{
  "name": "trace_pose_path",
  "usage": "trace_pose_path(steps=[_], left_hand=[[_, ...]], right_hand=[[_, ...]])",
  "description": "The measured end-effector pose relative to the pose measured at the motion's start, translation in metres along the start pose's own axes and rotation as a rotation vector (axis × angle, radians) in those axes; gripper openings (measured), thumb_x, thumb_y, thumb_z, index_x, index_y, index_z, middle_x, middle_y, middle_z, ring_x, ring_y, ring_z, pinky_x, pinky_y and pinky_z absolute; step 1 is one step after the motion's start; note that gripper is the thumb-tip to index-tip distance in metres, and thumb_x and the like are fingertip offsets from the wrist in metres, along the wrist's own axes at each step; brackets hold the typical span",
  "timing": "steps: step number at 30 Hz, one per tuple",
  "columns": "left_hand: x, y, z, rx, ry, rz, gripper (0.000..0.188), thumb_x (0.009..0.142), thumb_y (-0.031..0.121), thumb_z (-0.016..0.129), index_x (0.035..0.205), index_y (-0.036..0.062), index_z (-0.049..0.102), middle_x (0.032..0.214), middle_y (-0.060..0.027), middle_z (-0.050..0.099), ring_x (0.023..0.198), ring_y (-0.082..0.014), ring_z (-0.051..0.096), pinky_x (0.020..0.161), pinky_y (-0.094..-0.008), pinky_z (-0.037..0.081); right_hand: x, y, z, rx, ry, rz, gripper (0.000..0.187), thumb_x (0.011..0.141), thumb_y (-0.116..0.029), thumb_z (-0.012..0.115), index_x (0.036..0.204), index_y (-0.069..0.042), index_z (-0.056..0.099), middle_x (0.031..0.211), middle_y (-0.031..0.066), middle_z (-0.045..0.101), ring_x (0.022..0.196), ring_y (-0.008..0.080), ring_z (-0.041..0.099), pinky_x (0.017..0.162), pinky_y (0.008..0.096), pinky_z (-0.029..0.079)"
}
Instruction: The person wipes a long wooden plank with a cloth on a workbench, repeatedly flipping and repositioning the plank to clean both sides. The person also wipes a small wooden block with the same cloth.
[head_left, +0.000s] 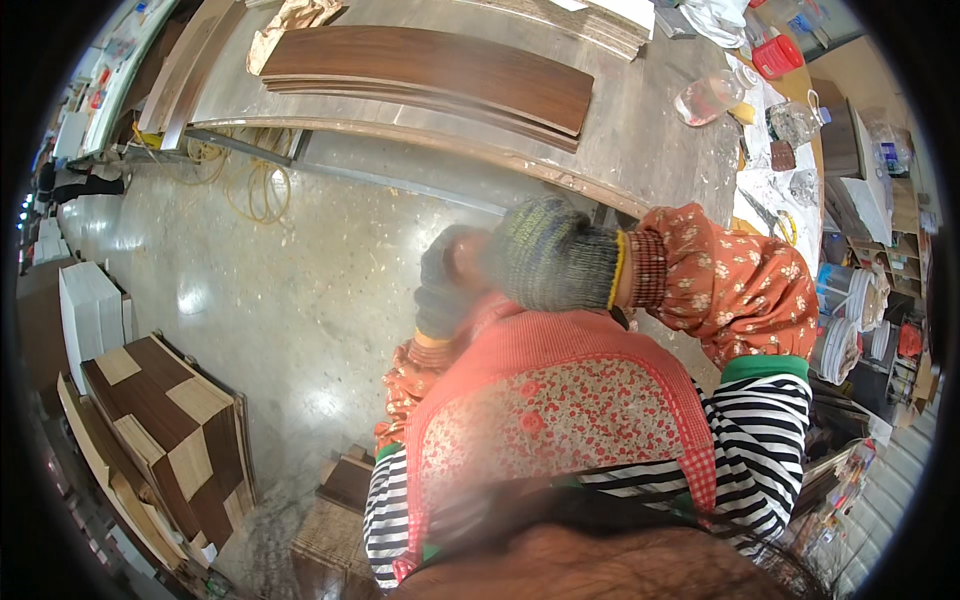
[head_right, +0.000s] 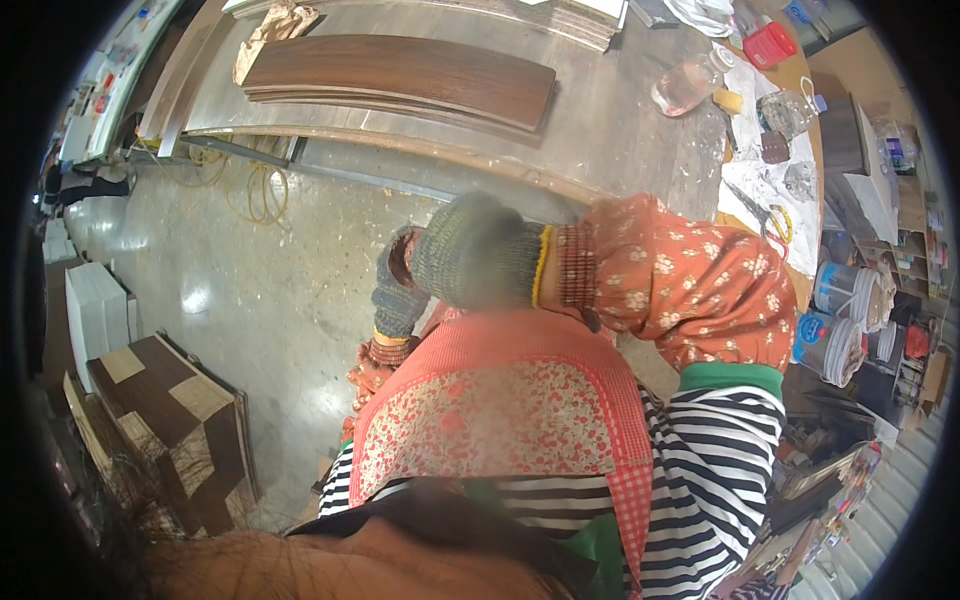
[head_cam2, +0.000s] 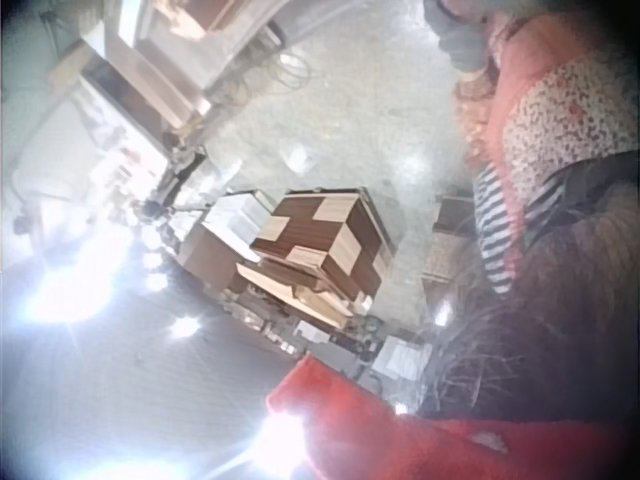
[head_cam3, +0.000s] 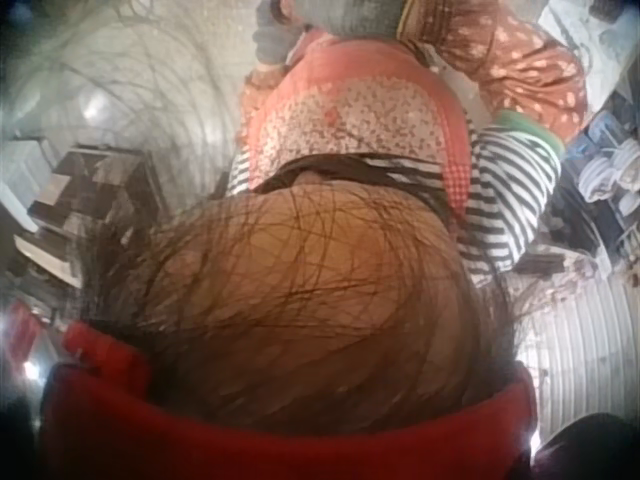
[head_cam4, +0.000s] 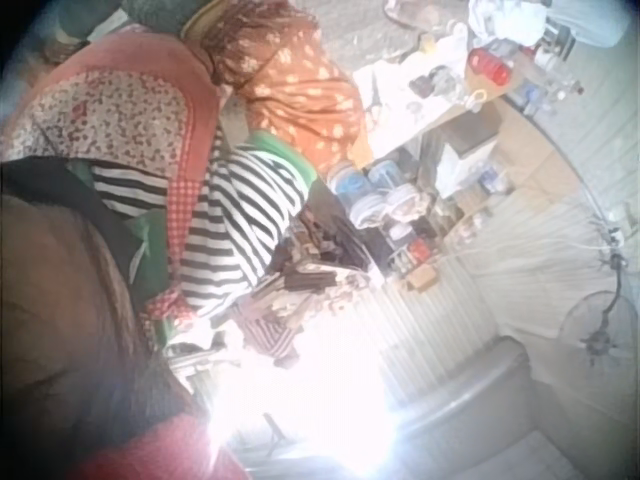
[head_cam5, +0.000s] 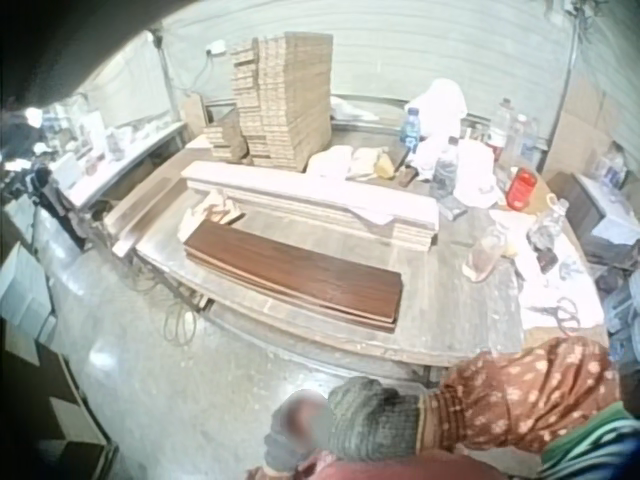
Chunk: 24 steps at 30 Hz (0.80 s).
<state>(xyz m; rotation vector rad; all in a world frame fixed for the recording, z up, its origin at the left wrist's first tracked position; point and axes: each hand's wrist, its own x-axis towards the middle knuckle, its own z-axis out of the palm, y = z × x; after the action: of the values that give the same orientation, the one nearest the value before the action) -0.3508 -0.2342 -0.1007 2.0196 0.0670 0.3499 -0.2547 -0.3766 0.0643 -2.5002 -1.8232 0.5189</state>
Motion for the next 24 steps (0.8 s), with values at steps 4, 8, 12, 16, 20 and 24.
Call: trace_pose_path(steps=[4,8,12,16,20,24], left_hand=[[0.000,-0.001,0.001,-0.126,0.002,-0.038,0.055,0.073,0.015,0.075,0.121,0.0022,0.052,0.116,-0.0120,0.061,0.104,-0.0221,0.060,0.091,-0.0337,0.047],[0.001,-0.006,0.000,-0.059,-0.032,-0.124,0.057,0.073,0.015,0.076,0.122,0.0020,0.052,0.117,-0.0122,0.061,0.104,-0.0222,0.060,0.091,-0.0339,0.047],[-0.001,-0.004,0.001,-0.140,0.010,-0.083,0.057,0.072,0.015,0.077,0.122,0.0016,0.052,0.116,-0.0118,0.061,0.103,-0.0223,0.060,0.089,-0.0336,0.048],[-0.001,-0.005,0.003,0.074,-0.034,-0.021,0.060,0.069,0.012,0.078,0.122,0.0004,0.052,0.116,-0.0125,0.061,0.103,-0.0222,0.060,0.090,-0.0334,0.048],[-0.002,-0.010,0.007,0.100,-0.031,-0.120,0.063,0.067,0.012,0.080,0.122,-0.0005,0.052,0.116,-0.0133,0.061,0.103,-0.0223,0.060,0.090,-0.0338,0.049],[-0.003,-0.015,0.009,0.003,-0.049,-0.097,0.067,0.066,0.013,0.082,0.124,-0.0003,0.050,0.116,-0.0134,0.061,0.103,-0.0220,0.060,0.089,-0.0352,0.049]], right_hand=[[0.006,0.013,0.009,0.113,-0.033,0.035,0.016,0.080,-0.020,0.062,0.092,-0.012,0.070,0.080,0.0077,0.069,0.070,0.0252,0.066,0.057,0.0389,0.049],[-0.009,0.019,0.007,0.077,0.098,0.025,0.021,0.081,-0.026,0.056,0.089,-0.007,0.062,0.076,0.0148,0.062,0.059,0.0308,0.058,0.055,0.0411,0.046],[-0.006,0.018,0.008,0.108,0.091,-0.065,0.020,0.081,-0.025,0.057,0.091,-0.008,0.063,0.076,0.0129,0.062,0.060,0.0290,0.059,0.055,0.0396,0.047],[0.004,0.019,0.014,0.128,0.043,-0.018,0.015,0.079,-0.021,0.063,0.090,-0.012,0.068,0.077,0.0062,0.066,0.066,0.0251,0.064,0.058,0.0350,0.050],[-0.001,0.021,0.014,0.119,0.060,-0.064,0.012,0.079,-0.021,0.062,0.086,-0.013,0.068,0.077,0.0063,0.066,0.066,0.0259,0.063,0.058,0.0358,0.050],[-0.002,0.024,0.007,0.111,0.050,-0.133,0.011,0.079,-0.022,0.062,0.082,-0.014,0.068,0.076,0.0067,0.066,0.067,0.0270,0.063,0.059,0.0371,0.049]])
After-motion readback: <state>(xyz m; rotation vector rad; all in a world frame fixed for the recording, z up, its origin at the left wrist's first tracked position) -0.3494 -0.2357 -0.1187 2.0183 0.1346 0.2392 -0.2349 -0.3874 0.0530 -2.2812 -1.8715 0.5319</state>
